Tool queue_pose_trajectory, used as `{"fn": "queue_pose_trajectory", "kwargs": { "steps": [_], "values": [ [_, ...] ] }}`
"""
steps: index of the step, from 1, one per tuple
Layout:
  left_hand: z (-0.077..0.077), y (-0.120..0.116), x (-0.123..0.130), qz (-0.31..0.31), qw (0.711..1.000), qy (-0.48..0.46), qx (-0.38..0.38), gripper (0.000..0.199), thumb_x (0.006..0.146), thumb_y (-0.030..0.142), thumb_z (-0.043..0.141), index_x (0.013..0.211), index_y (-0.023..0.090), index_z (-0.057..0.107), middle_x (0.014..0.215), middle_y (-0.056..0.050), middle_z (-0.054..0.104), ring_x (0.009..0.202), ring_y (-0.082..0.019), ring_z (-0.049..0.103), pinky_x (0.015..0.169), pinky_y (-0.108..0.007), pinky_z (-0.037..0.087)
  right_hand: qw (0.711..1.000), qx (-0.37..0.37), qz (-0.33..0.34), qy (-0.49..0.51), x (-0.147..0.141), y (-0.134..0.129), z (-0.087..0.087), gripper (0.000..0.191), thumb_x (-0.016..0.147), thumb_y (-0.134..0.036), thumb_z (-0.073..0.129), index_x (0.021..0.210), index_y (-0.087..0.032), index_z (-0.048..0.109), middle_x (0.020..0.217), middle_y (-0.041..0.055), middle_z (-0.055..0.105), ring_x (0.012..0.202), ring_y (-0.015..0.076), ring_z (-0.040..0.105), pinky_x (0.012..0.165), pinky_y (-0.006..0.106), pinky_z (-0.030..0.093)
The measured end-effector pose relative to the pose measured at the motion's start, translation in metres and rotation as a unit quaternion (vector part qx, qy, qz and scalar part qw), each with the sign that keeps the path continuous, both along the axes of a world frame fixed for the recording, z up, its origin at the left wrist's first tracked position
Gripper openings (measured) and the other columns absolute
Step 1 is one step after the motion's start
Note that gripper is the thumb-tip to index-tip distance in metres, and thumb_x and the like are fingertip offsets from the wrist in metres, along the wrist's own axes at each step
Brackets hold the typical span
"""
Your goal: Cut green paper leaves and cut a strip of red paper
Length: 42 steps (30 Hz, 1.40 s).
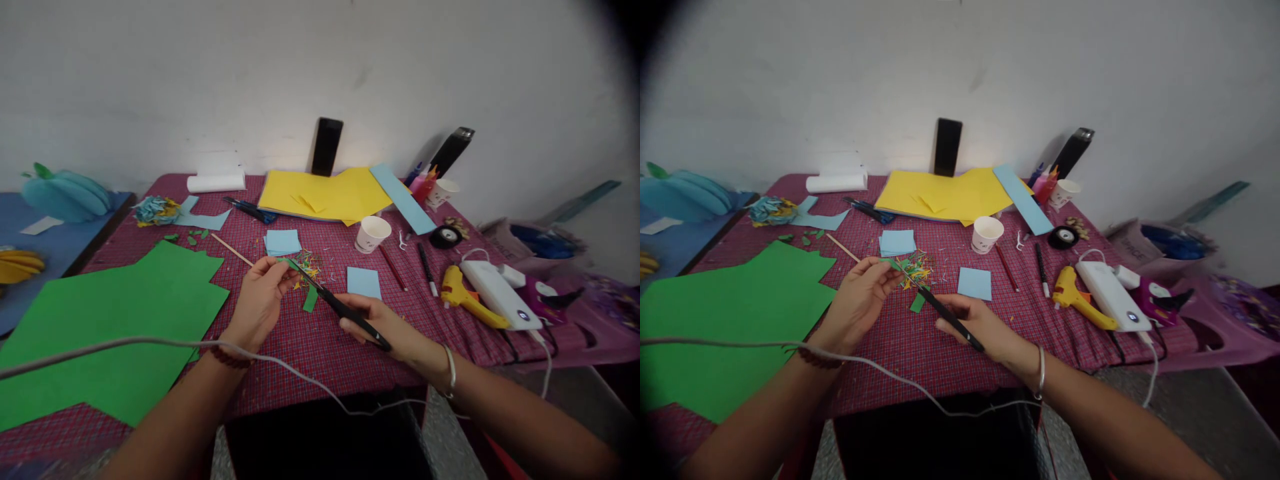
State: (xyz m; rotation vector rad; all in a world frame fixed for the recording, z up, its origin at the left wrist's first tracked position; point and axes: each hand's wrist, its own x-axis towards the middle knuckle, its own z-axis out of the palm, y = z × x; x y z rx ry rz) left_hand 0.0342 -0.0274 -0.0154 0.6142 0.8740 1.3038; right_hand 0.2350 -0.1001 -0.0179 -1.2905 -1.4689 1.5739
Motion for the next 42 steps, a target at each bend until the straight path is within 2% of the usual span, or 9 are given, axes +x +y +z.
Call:
{"fn": "queue_pose_trajectory", "kwargs": {
  "steps": [10, 16, 22, 26, 29, 32, 36, 39, 42],
  "values": [
    [-0.001, 0.001, 0.001, -0.001, 1.000, -0.004, -0.003, 0.022, 0.062, 0.019, 0.077, 0.066, 0.017, 0.056, 0.065, 0.005, 0.060, 0.066, -0.010, 0.062, 0.072, -0.028, 0.053, 0.999, -0.029, -0.002, 0.015, -0.002, -0.002, -0.003, 0.059, 0.080, -0.047, 0.069, 0.130, -0.017, 0.057, 0.061, -0.0052, 0.044, 0.048, 0.0060, 0.029, 0.043, 0.022, 0.020],
    [-0.001, 0.003, -0.002, 0.007, 1.000, -0.011, 0.009, 0.021, 0.063, 0.020, 0.078, 0.068, 0.017, 0.058, 0.066, 0.004, 0.061, 0.066, -0.011, 0.062, 0.071, -0.028, 0.054, 0.998, -0.026, 0.016, 0.058, 0.003, -0.003, 0.002, 0.058, 0.077, -0.048, 0.072, 0.123, -0.016, 0.058, 0.073, -0.0014, 0.050, 0.057, 0.0078, 0.038, 0.050, 0.024, 0.030],
    [0.000, 0.002, -0.004, 0.007, 1.000, 0.003, 0.011, 0.021, 0.063, 0.022, 0.080, 0.068, 0.017, 0.059, 0.067, 0.004, 0.061, 0.066, -0.010, 0.060, 0.062, -0.024, 0.052, 0.997, -0.013, -0.005, 0.070, 0.007, -0.003, 0.001, 0.054, 0.080, -0.049, 0.068, 0.122, -0.017, 0.059, 0.070, -0.0020, 0.049, 0.056, 0.0082, 0.036, 0.050, 0.024, 0.028],
    [0.003, 0.001, -0.006, -0.046, 0.998, -0.013, 0.030, 0.019, 0.066, 0.023, 0.080, 0.071, 0.018, 0.062, 0.069, 0.002, 0.065, 0.064, -0.010, 0.060, 0.058, -0.022, 0.050, 0.998, 0.060, 0.000, -0.023, 0.015, 0.004, 0.005, 0.049, 0.082, -0.041, 0.067, 0.126, -0.020, 0.059, 0.093, 0.0050, 0.063, 0.073, 0.0143, 0.056, 0.065, 0.028, 0.044],
    [0.007, -0.001, -0.007, -0.099, 0.992, -0.026, 0.068, 0.017, 0.066, 0.024, 0.080, 0.069, 0.019, 0.064, 0.061, 0.003, 0.061, 0.058, -0.008, 0.056, 0.054, -0.020, 0.046, 0.967, 0.179, 0.011, -0.182, 0.024, 0.003, 0.008, 0.052, 0.080, -0.025, 0.065, 0.132, -0.025, 0.055, 0.117, 0.0076, 0.063, 0.103, 0.0226, 0.059, 0.089, 0.037, 0.046],
    [0.010, -0.003, -0.008, -0.107, 0.987, -0.021, 0.115, 0.015, 0.063, 0.024, 0.082, 0.070, 0.020, 0.069, 0.049, 0.006, 0.051, 0.049, -0.006, 0.046, 0.047, -0.017, 0.037, 0.923, 0.242, 0.028, -0.297, 0.030, -0.008, 0.003, 0.058, 0.079, -0.015, 0.058, 0.136, -0.025, 0.051, 0.116, 0.0083, 0.063, 0.102, 0.0229, 0.059, 0.091, 0.039, 0.047],
    [0.010, -0.005, -0.008, -0.090, 0.981, 0.032, 0.166, 0.011, 0.061, 0.024, 0.082, 0.066, 0.020, 0.072, 0.055, 0.005, 0.054, 0.047, -0.004, 0.041, 0.047, -0.019, 0.032, 0.883, 0.273, 0.074, -0.375, 0.031, -0.028, -0.003, 0.060, 0.078, -0.013, 0.058, 0.137, -0.021, 0.051, 0.110, 0.0110, 0.061, 0.101, 0.0235, 0.058, 0.090, 0.039, 0.047],
    [0.007, -0.006, -0.009, -0.103, 0.970, 0.065, 0.209, 0.005, 0.065, 0.022, 0.078, 0.068, 0.021, 0.074, 0.057, 0.003, 0.053, 0.051, -0.007, 0.043, 0.048, -0.021, 0.032, 0.849, 0.295, 0.118, -0.423, 0.031, -0.037, 0.005, 0.060, 0.077, -0.014, 0.063, 0.136, -0.022, 0.053, 0.107, 0.0114, 0.059, 0.101, 0.0268, 0.054, 0.089, 0.044, 0.045],
    [0.003, -0.007, -0.009, -0.125, 0.956, 0.098, 0.247, 0.003, 0.068, 0.020, 0.075, 0.071, 0.022, 0.075, 0.060, 0.002, 0.054, 0.055, -0.009, 0.045, 0.051, -0.023, 0.034, 0.858, 0.302, 0.129, -0.396, 0.028, -0.035, 0.023, 0.049, 0.078, -0.020, 0.068, 0.126, -0.024, 0.061, 0.106, 0.0105, 0.060, 0.101, 0.0275, 0.053, 0.090, 0.046, 0.042]
  ]
}}
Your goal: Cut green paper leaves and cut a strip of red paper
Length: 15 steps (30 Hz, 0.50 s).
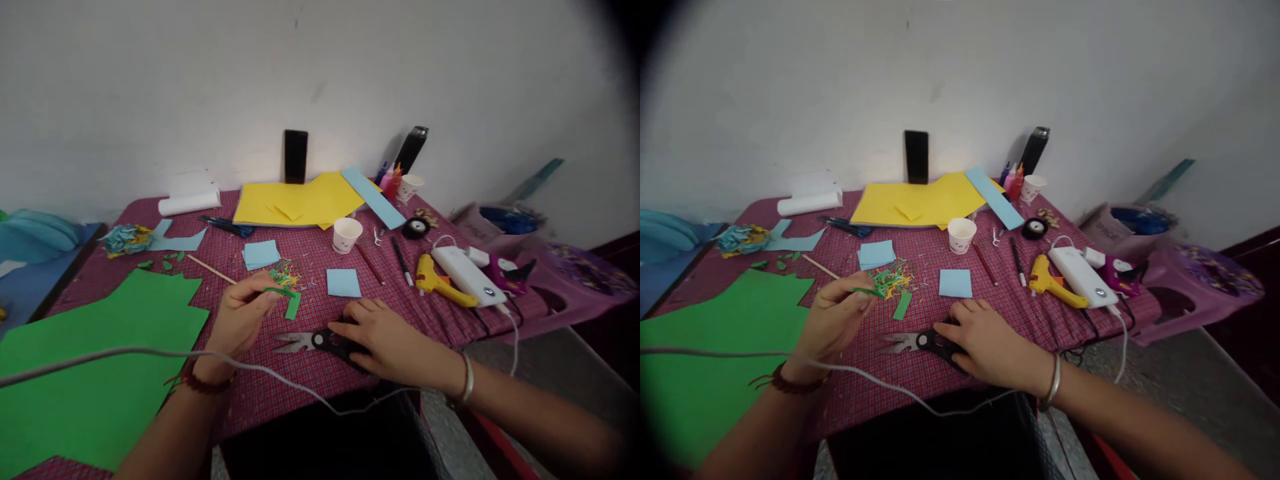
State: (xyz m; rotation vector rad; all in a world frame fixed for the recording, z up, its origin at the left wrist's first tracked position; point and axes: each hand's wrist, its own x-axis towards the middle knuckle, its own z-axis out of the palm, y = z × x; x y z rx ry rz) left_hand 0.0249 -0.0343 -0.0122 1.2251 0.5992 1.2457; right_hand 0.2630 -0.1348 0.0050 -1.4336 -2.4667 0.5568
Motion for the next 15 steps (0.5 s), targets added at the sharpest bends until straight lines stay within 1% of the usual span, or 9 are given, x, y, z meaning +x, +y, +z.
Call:
{"fn": "queue_pose_trajectory", "kwargs": {
  "steps": [1, 2, 3, 5, 7, 8, 10, 12, 15],
  "values": [
    [-0.001, 0.000, 0.000, -0.007, 1.000, 0.011, 0.012, 0.004, 0.069, 0.020, 0.075, 0.071, 0.023, 0.076, 0.060, 0.001, 0.055, 0.056, -0.009, 0.045, 0.052, -0.023, 0.035, 0.999, -0.016, -0.006, 0.050, -0.003, 0.004, 0.006, 0.043, 0.080, -0.023, 0.067, 0.123, -0.023, 0.063, 0.105, 0.0098, 0.061, 0.099, 0.0259, 0.054, 0.089, 0.044, 0.042],
    [-0.002, -0.001, 0.000, -0.014, 0.999, 0.021, 0.023, 0.004, 0.070, 0.021, 0.075, 0.072, 0.023, 0.076, 0.061, 0.001, 0.055, 0.057, -0.010, 0.045, 0.053, -0.024, 0.035, 0.992, -0.043, -0.017, 0.121, -0.008, 0.008, 0.011, 0.037, 0.084, -0.025, 0.063, 0.120, -0.022, 0.063, 0.103, 0.0089, 0.062, 0.097, 0.0234, 0.056, 0.087, 0.041, 0.044],
    [-0.003, -0.001, 0.000, -0.021, 0.999, 0.029, 0.032, 0.004, 0.070, 0.022, 0.074, 0.073, 0.023, 0.076, 0.061, 0.001, 0.056, 0.057, -0.010, 0.046, 0.053, -0.024, 0.036, 0.974, -0.082, -0.034, 0.207, -0.013, 0.014, 0.016, 0.032, 0.088, -0.028, 0.059, 0.118, -0.020, 0.062, 0.099, 0.0077, 0.062, 0.092, 0.0203, 0.057, 0.082, 0.037, 0.046],
    [-0.005, -0.001, 0.001, -0.030, 0.998, 0.038, 0.043, 0.003, 0.071, 0.022, 0.074, 0.073, 0.024, 0.076, 0.061, 0.001, 0.056, 0.058, -0.011, 0.046, 0.054, -0.025, 0.036, 0.911, -0.189, -0.064, 0.360, -0.027, 0.027, 0.021, 0.026, 0.092, -0.033, 0.051, 0.110, -0.017, 0.061, 0.085, 0.0040, 0.063, 0.075, 0.0146, 0.058, 0.066, 0.028, 0.047],
    [-0.006, -0.001, 0.001, -0.031, 0.998, 0.038, 0.045, 0.003, 0.073, 0.022, 0.073, 0.073, 0.024, 0.076, 0.061, 0.001, 0.054, 0.057, -0.011, 0.045, 0.054, -0.024, 0.036, 0.851, -0.271, -0.066, 0.446, -0.040, 0.039, 0.021, 0.024, 0.092, -0.038, 0.050, 0.096, -0.017, 0.060, 0.074, 0.0005, 0.061, 0.061, 0.0104, 0.055, 0.055, 0.023, 0.042],
    [-0.006, -0.001, 0.001, -0.030, 0.998, 0.036, 0.043, 0.003, 0.073, 0.022, 0.073, 0.074, 0.024, 0.076, 0.060, 0.002, 0.053, 0.057, -0.011, 0.045, 0.054, -0.024, 0.036, 0.830, -0.296, -0.063, 0.468, -0.045, 0.044, 0.021, 0.024, 0.091, -0.040, 0.051, 0.090, -0.017, 0.059, 0.070, -0.0006, 0.060, 0.057, 0.0089, 0.053, 0.052, 0.021, 0.039],
    [-0.006, 0.000, 0.001, -0.027, 0.998, 0.035, 0.041, 0.003, 0.074, 0.023, 0.073, 0.074, 0.024, 0.076, 0.059, 0.002, 0.051, 0.057, -0.010, 0.045, 0.054, -0.024, 0.036, 0.805, -0.320, -0.060, 0.496, -0.052, 0.052, 0.017, 0.027, 0.090, -0.043, 0.053, 0.083, -0.017, 0.058, 0.066, -0.0019, 0.059, 0.052, 0.0067, 0.050, 0.048, 0.020, 0.036],
    [-0.006, 0.000, 0.002, -0.021, 0.998, 0.039, 0.041, 0.002, 0.074, 0.024, 0.073, 0.073, 0.024, 0.075, 0.059, 0.002, 0.052, 0.057, -0.011, 0.045, 0.054, -0.024, 0.036, 0.792, -0.330, -0.057, 0.510, -0.056, 0.056, 0.014, 0.027, 0.088, -0.044, 0.055, 0.082, -0.018, 0.058, 0.063, -0.0031, 0.059, 0.048, 0.0056, 0.048, 0.046, 0.018, 0.033],
    [-0.008, 0.000, 0.002, -0.008, 0.997, 0.059, 0.046, 0.005, 0.075, 0.025, 0.073, 0.071, 0.021, 0.074, 0.061, 0.002, 0.054, 0.058, -0.011, 0.046, 0.056, -0.024, 0.037, 0.783, -0.336, -0.057, 0.520, -0.057, 0.059, 0.011, 0.026, 0.086, -0.043, 0.058, 0.078, -0.018, 0.057, 0.059, -0.0046, 0.057, 0.045, 0.0049, 0.045, 0.042, 0.018, 0.030]
  ]
}}
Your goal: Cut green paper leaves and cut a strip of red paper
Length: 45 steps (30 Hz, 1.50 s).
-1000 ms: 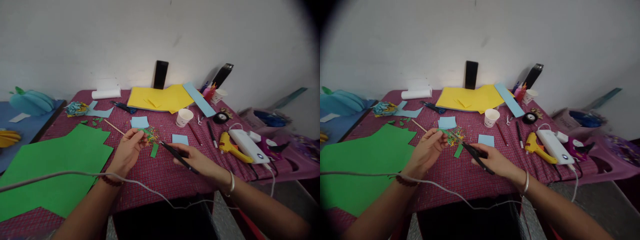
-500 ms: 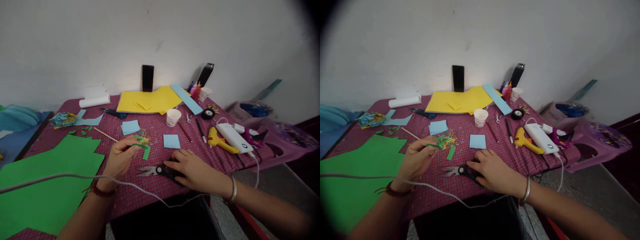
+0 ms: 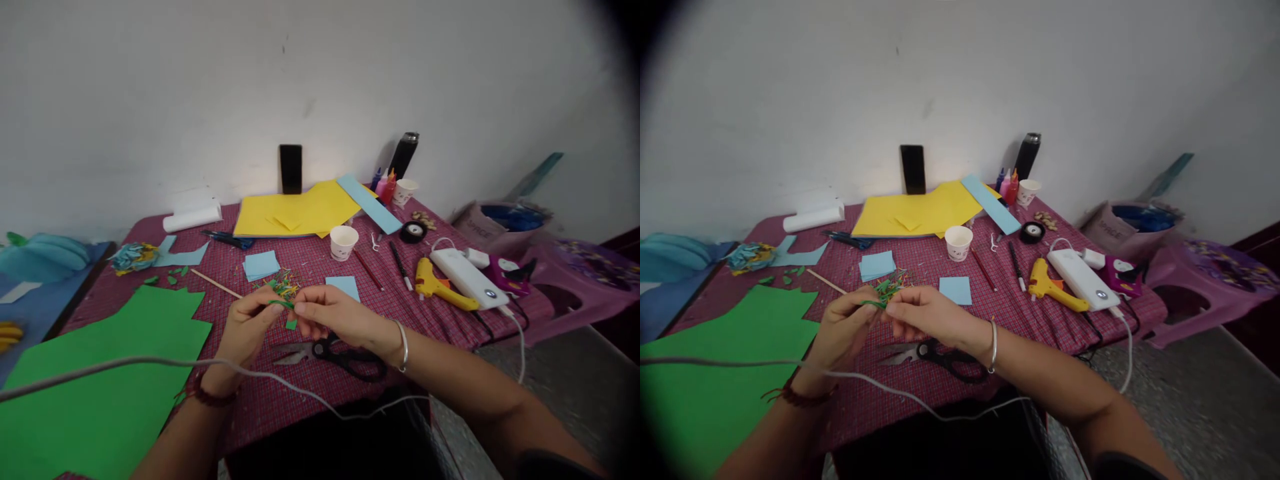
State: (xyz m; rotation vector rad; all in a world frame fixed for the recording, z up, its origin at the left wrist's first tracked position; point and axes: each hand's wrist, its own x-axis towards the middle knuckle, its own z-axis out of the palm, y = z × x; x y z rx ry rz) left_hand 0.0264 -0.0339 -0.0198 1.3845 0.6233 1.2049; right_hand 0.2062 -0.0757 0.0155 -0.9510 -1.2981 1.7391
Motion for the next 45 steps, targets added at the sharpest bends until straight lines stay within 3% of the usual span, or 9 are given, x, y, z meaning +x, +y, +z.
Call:
{"fn": "queue_pose_trajectory", "kwargs": {
  "steps": [5, 11, 17, 21, 26, 30, 34, 39, 45],
  "values": [
    [-0.005, -0.001, 0.001, 0.009, 0.999, 0.023, -0.044, 0.007, 0.074, 0.024, 0.074, 0.080, 0.021, 0.071, 0.067, 0.001, 0.060, 0.060, -0.010, 0.051, 0.057, -0.022, 0.041, 0.999, 0.014, -0.034, -0.010, -0.001, 0.005, 0.000, 0.021, 0.086, -0.034, 0.058, 0.074, -0.018, 0.055, 0.057, -0.0063, 0.054, 0.046, 0.0052, 0.045, 0.045, 0.018, 0.032],
    [-0.001, -0.004, 0.008, -0.068, 0.987, -0.026, -0.140, 0.028, 0.070, 0.031, 0.077, 0.092, 0.018, 0.067, 0.063, 0.001, 0.062, 0.055, -0.011, 0.055, 0.048, -0.021, 0.046, 0.987, 0.109, -0.074, -0.091, -0.001, 0.012, -0.011, 0.018, 0.087, -0.024, 0.051, 0.071, -0.017, 0.055, 0.059, -0.0047, 0.054, 0.052, 0.0080, 0.047, 0.052, 0.021, 0.036],
    [0.000, 0.000, 0.010, -0.043, 0.973, -0.045, -0.221, 0.025, 0.072, 0.036, 0.073, 0.083, 0.017, 0.063, 0.061, 0.000, 0.063, 0.053, -0.012, 0.056, 0.046, -0.023, 0.048, 0.934, 0.247, -0.123, -0.225, 0.002, 0.013, -0.024, 0.015, 0.086, -0.018, 0.051, 0.072, -0.018, 0.056, 0.063, -0.0037, 0.053, 0.060, 0.0106, 0.048, 0.057, 0.023, 0.034],
    [0.001, -0.002, 0.011, -0.023, 0.972, -0.020, -0.234, 0.024, 0.069, 0.031, 0.076, 0.082, 0.016, 0.063, 0.059, 0.000, 0.064, 0.052, -0.012, 0.058, 0.049, -0.023, 0.050, 0.918, 0.273, -0.122, -0.261, 0.004, 0.012, -0.024, 0.016, 0.088, -0.019, 0.050, 0.074, -0.018, 0.058, 0.067, -0.0023, 0.056, 0.063, 0.0115, 0.051, 0.060, 0.023, 0.034],
    [0.003, -0.003, 0.014, 0.005, 0.970, -0.002, -0.243, 0.025, 0.064, 0.029, 0.080, 0.075, 0.015, 0.062, 0.057, 0.001, 0.064, 0.051, -0.010, 0.056, 0.047, -0.021, 0.048, 0.931, 0.246, -0.120, -0.240, 0.003, 0.013, -0.026, 0.016, 0.087, -0.021, 0.051, 0.072, -0.018, 0.057, 0.064, -0.0027, 0.054, 0.060, 0.0114, 0.048, 0.058, 0.024, 0.034],
    [0.006, -0.004, 0.016, 0.006, 0.964, 0.005, -0.264, 0.030, 0.063, 0.036, 0.080, 0.069, 0.016, 0.058, 0.053, 0.002, 0.061, 0.047, -0.009, 0.053, 0.043, -0.019, 0.044, 0.980, 0.128, -0.087, -0.127, 0.001, 0.017, -0.031, 0.016, 0.086, -0.023, 0.051, 0.070, -0.018, 0.054, 0.062, -0.0026, 0.054, 0.056, 0.0108, 0.048, 0.054, 0.023, 0.036],
    [0.005, -0.004, 0.015, 0.027, 0.969, 0.022, -0.246, 0.032, 0.066, 0.041, 0.077, 0.063, 0.016, 0.057, 0.050, 0.003, 0.058, 0.045, -0.009, 0.051, 0.041, -0.019, 0.040, 0.995, 0.060, -0.061, -0.060, -0.001, 0.019, -0.034, 0.011, 0.083, -0.023, 0.054, 0.074, -0.018, 0.054, 0.063, -0.0031, 0.056, 0.057, 0.0099, 0.049, 0.057, 0.023, 0.040],
    [-0.002, -0.003, 0.015, 0.061, 0.979, 0.059, -0.183, 0.028, 0.071, 0.037, 0.073, 0.062, 0.016, 0.058, 0.049, 0.004, 0.055, 0.044, -0.007, 0.048, 0.041, -0.018, 0.038, 0.995, 0.063, -0.071, -0.034, -0.004, 0.020, -0.038, 0.013, 0.079, -0.027, 0.062, 0.073, -0.017, 0.055, 0.063, -0.0051, 0.052, 0.058, 0.0090, 0.046, 0.055, 0.023, 0.036],
    [0.001, -0.003, 0.017, 0.095, 0.968, 0.051, -0.227, 0.030, 0.067, 0.038, 0.075, 0.061, 0.016, 0.055, 0.048, 0.003, 0.057, 0.041, -0.007, 0.048, 0.040, -0.018, 0.037, 0.987, 0.103, -0.112, -0.056, -0.004, 0.024, -0.044, 0.013, 0.078, -0.024, 0.062, 0.069, -0.017, 0.054, 0.060, -0.0063, 0.047, 0.055, 0.0083, 0.040, 0.053, 0.022, 0.032]
  ]
}}
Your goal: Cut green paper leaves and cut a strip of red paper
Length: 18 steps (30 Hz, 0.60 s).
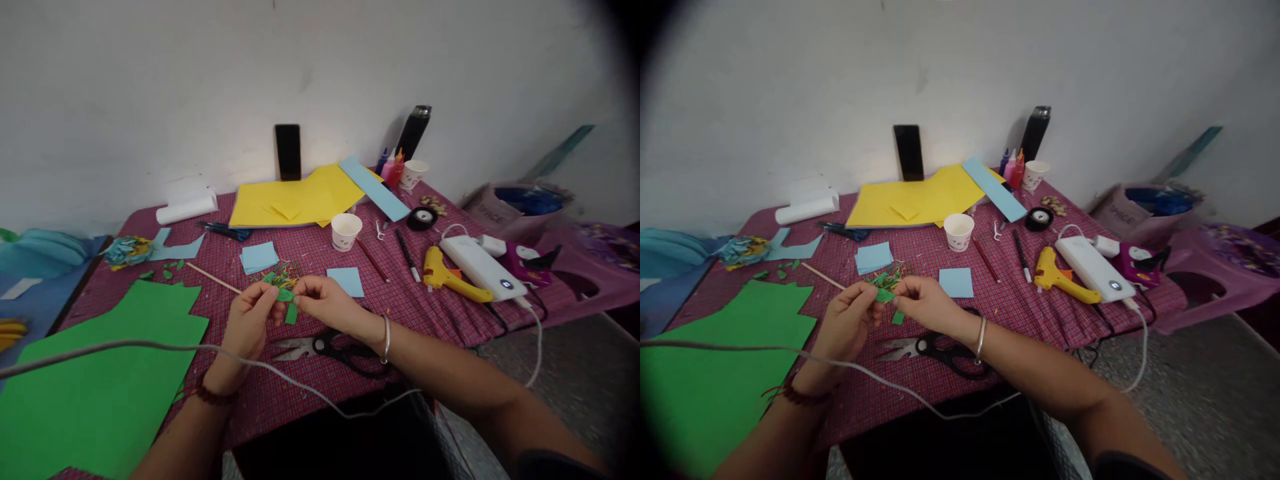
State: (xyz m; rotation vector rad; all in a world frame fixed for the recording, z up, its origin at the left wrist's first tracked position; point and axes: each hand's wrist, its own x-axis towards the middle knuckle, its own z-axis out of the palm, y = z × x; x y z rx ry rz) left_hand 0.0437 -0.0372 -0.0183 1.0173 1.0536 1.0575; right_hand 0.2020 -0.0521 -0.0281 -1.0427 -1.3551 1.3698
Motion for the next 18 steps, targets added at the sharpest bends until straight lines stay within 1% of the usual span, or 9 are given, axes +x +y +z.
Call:
{"fn": "queue_pose_trajectory", "kwargs": {
  "steps": [2, 4, 6, 8, 11, 13, 15, 16, 18],
  "values": [
    [0.001, 0.000, 0.000, -0.009, 1.000, -0.012, -0.016, 0.030, 0.065, 0.038, 0.075, 0.062, 0.016, 0.055, 0.048, 0.003, 0.057, 0.042, -0.008, 0.048, 0.039, -0.018, 0.037, 1.000, 0.007, -0.006, -0.008, 0.001, 0.000, 0.001, 0.012, 0.077, -0.023, 0.061, 0.069, -0.017, 0.054, 0.060, -0.0064, 0.047, 0.055, 0.0082, 0.040, 0.053, 0.022, 0.031],
    [0.000, 0.001, -0.001, -0.035, 0.999, -0.016, -0.015, 0.026, 0.064, 0.035, 0.076, 0.066, 0.016, 0.058, 0.049, 0.003, 0.058, 0.043, -0.009, 0.049, 0.040, -0.019, 0.038, 1.000, 0.012, -0.009, -0.019, 0.001, 0.000, 0.002, 0.012, 0.077, -0.021, 0.061, 0.067, -0.017, 0.054, 0.059, -0.0066, 0.047, 0.055, 0.0081, 0.040, 0.053, 0.022, 0.031],
    [-0.002, 0.002, -0.001, -0.060, 0.998, -0.011, 0.004, 0.023, 0.063, 0.030, 0.077, 0.070, 0.016, 0.060, 0.052, 0.003, 0.058, 0.045, -0.009, 0.049, 0.042, -0.019, 0.040, 1.000, 0.013, -0.011, -0.025, 0.002, 0.000, 0.004, 0.013, 0.076, -0.019, 0.060, 0.065, -0.017, 0.054, 0.058, -0.0068, 0.047, 0.055, 0.0080, 0.040, 0.053, 0.022, 0.032],
    [-0.005, 0.003, -0.001, -0.070, 0.997, -0.005, 0.025, 0.020, 0.064, 0.027, 0.076, 0.070, 0.016, 0.062, 0.054, 0.003, 0.058, 0.047, -0.008, 0.049, 0.045, -0.020, 0.041, 1.000, 0.010, -0.010, -0.020, 0.002, -0.001, 0.005, 0.014, 0.075, -0.018, 0.061, 0.064, -0.017, 0.054, 0.058, -0.0070, 0.047, 0.054, 0.0078, 0.040, 0.053, 0.022, 0.032],
    [-0.006, 0.004, -0.003, -0.075, 0.995, -0.009, 0.060, 0.015, 0.067, 0.025, 0.075, 0.069, 0.016, 0.064, 0.060, 0.003, 0.058, 0.050, -0.008, 0.050, 0.049, -0.021, 0.041, 1.000, -0.015, -0.011, 0.022, 0.003, -0.002, 0.006, 0.012, 0.077, -0.021, 0.062, 0.068, -0.017, 0.055, 0.059, -0.0065, 0.051, 0.054, 0.0076, 0.044, 0.054, 0.021, 0.035],
    [-0.005, 0.005, -0.007, -0.074, 0.989, -0.006, 0.131, 0.008, 0.071, 0.022, 0.073, 0.069, 0.018, 0.066, 0.066, 0.002, 0.059, 0.056, -0.009, 0.053, 0.054, -0.022, 0.043, 0.997, -0.051, -0.007, 0.066, 0.004, -0.002, 0.006, 0.016, 0.082, -0.030, 0.061, 0.072, -0.017, 0.057, 0.060, -0.0050, 0.055, 0.053, 0.0074, 0.048, 0.053, 0.021, 0.037],
    [-0.003, 0.007, -0.013, -0.066, 0.964, 0.043, 0.253, 0.003, 0.074, 0.018, 0.071, 0.074, 0.021, 0.071, 0.075, -0.001, 0.062, 0.068, -0.012, 0.057, 0.063, -0.025, 0.046, 0.989, -0.104, 0.024, 0.103, 0.007, -0.002, 0.005, 0.030, 0.087, -0.042, 0.055, 0.074, -0.016, 0.060, 0.059, -0.0029, 0.058, 0.050, 0.0072, 0.050, 0.049, 0.020, 0.038],
    [-0.001, 0.008, -0.016, -0.065, 0.941, 0.081, 0.321, 0.008, 0.074, 0.016, 0.070, 0.077, 0.023, 0.073, 0.078, -0.002, 0.063, 0.073, -0.014, 0.058, 0.066, -0.027, 0.046, 0.983, -0.132, 0.049, 0.118, 0.008, -0.002, 0.004, 0.039, 0.089, -0.049, 0.051, 0.073, -0.015, 0.061, 0.057, -0.0022, 0.058, 0.047, 0.0069, 0.049, 0.047, 0.019, 0.037],
    [0.003, 0.009, -0.021, -0.073, 0.880, 0.156, 0.442, 0.020, 0.075, 0.013, 0.069, 0.087, 0.027, 0.076, 0.082, -0.004, 0.066, 0.077, -0.017, 0.060, 0.068, -0.029, 0.047, 0.967, -0.183, 0.098, 0.147, 0.010, -0.002, 0.003, 0.049, 0.090, -0.057, 0.047, 0.073, -0.013, 0.063, 0.054, -0.0017, 0.057, 0.044, 0.0064, 0.048, 0.043, 0.018, 0.035]
  ]
}}
